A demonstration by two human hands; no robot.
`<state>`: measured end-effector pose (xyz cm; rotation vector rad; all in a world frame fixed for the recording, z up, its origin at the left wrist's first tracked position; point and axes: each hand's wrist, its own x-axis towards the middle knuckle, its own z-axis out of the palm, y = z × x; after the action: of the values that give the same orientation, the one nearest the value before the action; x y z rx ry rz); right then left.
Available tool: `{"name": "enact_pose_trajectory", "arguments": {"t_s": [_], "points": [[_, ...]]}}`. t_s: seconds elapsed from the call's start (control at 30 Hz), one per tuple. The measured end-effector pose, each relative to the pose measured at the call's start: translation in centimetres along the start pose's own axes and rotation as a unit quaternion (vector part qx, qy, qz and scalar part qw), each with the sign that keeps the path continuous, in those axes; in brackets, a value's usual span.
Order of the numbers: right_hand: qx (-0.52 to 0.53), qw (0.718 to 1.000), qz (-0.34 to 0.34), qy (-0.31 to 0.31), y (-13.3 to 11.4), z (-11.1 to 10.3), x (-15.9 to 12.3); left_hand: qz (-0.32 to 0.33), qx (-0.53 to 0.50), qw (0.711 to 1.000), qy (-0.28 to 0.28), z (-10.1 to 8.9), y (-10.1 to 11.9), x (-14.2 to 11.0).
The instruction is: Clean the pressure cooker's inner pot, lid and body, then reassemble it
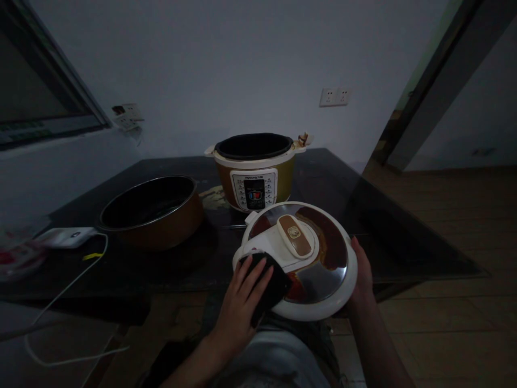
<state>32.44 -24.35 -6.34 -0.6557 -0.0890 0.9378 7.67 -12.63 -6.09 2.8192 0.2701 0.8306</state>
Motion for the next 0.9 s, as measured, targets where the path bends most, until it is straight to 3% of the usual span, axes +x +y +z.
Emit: {"name": "enact_pose_trajectory", "arguments": {"t_s": [0.1,0.23,0.3,0.37,0.43,0.5,0.6,0.67,0.77,0.9], "points": [[0.004,1.000,0.001,0.015,0.0,-0.1,0.1,-0.020,-0.030,0.999,0.019,0.1,-0.3,-0.7],[0.004,1.000,-0.001,0.024,-0.1,0.0,0.0,-0.078,-0.137,0.983,0.091,-0.7,-1.3,1.0],[-0.001,1.000,-0.003,0.012,-0.1,0.1,-0.1,-0.165,-0.183,0.956,0.157,-1.4,-2.2,2.7],[-0.002,1.000,-0.006,0.006,-0.1,0.2,-0.2,-0.274,-0.209,0.909,0.234,-2.2,-3.2,4.6],[-0.001,1.000,-0.006,0.006,-0.1,0.2,-0.2,-0.329,-0.219,0.875,0.280,-2.7,-3.7,6.6],[-0.006,1.000,-0.007,0.002,-0.1,0.1,-0.1,-0.303,-0.209,0.898,0.241,-2.8,-3.7,8.2],[-0.014,1.000,-0.012,-0.001,-0.1,-0.1,0.0,-0.218,-0.147,0.963,0.064,-2.5,-2.7,9.4],[-0.013,1.000,-0.010,0.004,-0.2,-0.2,0.1,-0.173,-0.096,0.980,-0.027,-2.4,-1.9,9.4],[-0.003,1.000,-0.005,0.019,-0.1,0.0,0.0,-0.130,-0.037,0.987,-0.090,-2.5,-1.0,8.9],[0.013,1.000,-0.008,0.023,-0.1,0.4,-0.2,-0.087,0.010,0.988,-0.124,-3.1,-0.2,8.0]]}}
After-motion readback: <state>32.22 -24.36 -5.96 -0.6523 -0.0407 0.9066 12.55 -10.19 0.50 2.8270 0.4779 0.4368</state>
